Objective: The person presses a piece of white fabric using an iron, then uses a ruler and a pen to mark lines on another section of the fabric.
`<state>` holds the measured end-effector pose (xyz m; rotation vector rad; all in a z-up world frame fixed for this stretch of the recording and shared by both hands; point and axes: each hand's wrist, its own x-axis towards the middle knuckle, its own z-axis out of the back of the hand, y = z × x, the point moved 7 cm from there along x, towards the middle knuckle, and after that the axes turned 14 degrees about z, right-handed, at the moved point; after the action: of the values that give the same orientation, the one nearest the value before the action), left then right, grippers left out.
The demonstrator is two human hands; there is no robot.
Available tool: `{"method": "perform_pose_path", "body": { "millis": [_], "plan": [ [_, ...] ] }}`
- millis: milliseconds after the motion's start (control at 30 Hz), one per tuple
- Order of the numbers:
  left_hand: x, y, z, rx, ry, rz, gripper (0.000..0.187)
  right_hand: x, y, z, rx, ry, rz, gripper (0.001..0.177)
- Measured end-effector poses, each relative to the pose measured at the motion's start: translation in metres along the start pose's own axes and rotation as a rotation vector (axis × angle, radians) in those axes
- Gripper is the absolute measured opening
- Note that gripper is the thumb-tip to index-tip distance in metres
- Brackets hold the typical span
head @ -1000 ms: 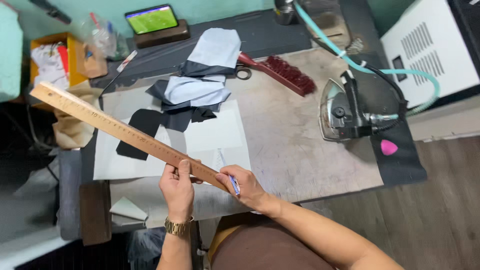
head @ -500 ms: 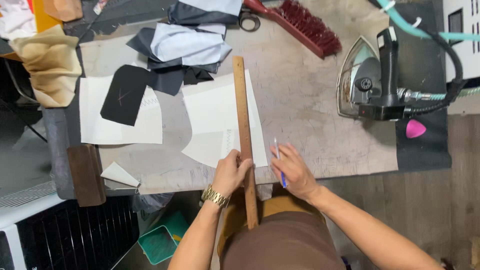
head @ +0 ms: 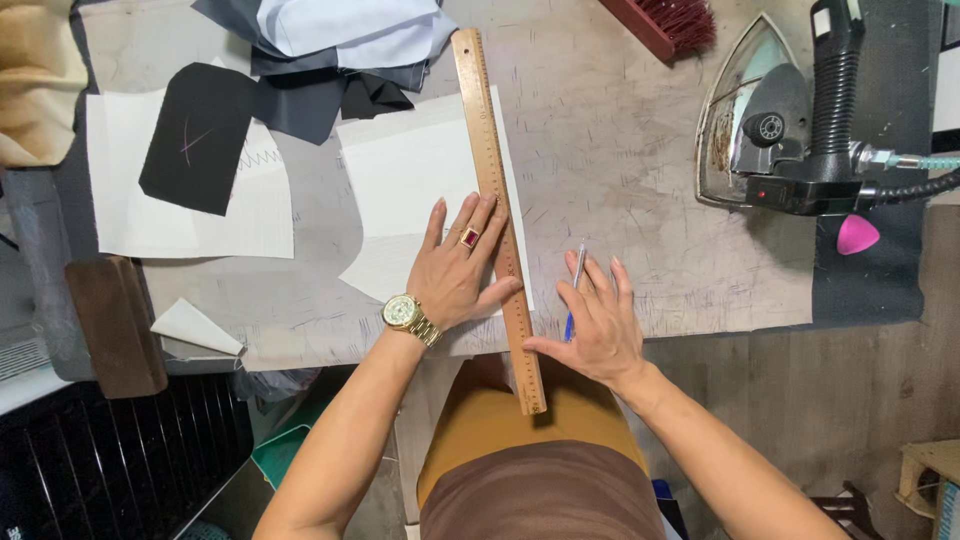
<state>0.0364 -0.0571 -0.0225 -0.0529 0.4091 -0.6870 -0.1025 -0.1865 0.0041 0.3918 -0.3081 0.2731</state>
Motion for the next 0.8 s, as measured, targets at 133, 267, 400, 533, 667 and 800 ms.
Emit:
{"method": "perform_pose_path", "body": {
  "millis": [133, 267, 400, 533, 667, 800],
  "plan": [
    [0.004, 0.0, -0.005, -0.034, -0.018, -0.001, 0.091, -0.003, -0.005, -0.006, 0.0, 0.046, 0.005, 0.087],
    [0.003, 0.002, -0.012, -0.063, -0.082, -0.01, 0.09, -0.005, -0.005, -0.009, 0.029, 0.062, -0.021, 0.089],
    [0.004, 0.002, -0.008, -0.077, -0.129, -0.013, 0.091, -0.002, -0.005, -0.009, 0.044, 0.078, -0.025, 0.088],
    [0.005, 0.003, -0.01, -0.091, -0.161, -0.014, 0.093, -0.003, -0.006, -0.01, 0.066, 0.089, -0.029, 0.086],
    [0.006, 0.004, -0.012, -0.098, -0.149, 0.007, 0.095, -0.005, -0.007, -0.011, 0.082, 0.088, -0.031, 0.083],
    [0.008, 0.004, -0.012, -0.093, -0.152, 0.014, 0.096, -0.004, -0.008, -0.012, 0.087, 0.083, -0.031, 0.082]
  ]
}}
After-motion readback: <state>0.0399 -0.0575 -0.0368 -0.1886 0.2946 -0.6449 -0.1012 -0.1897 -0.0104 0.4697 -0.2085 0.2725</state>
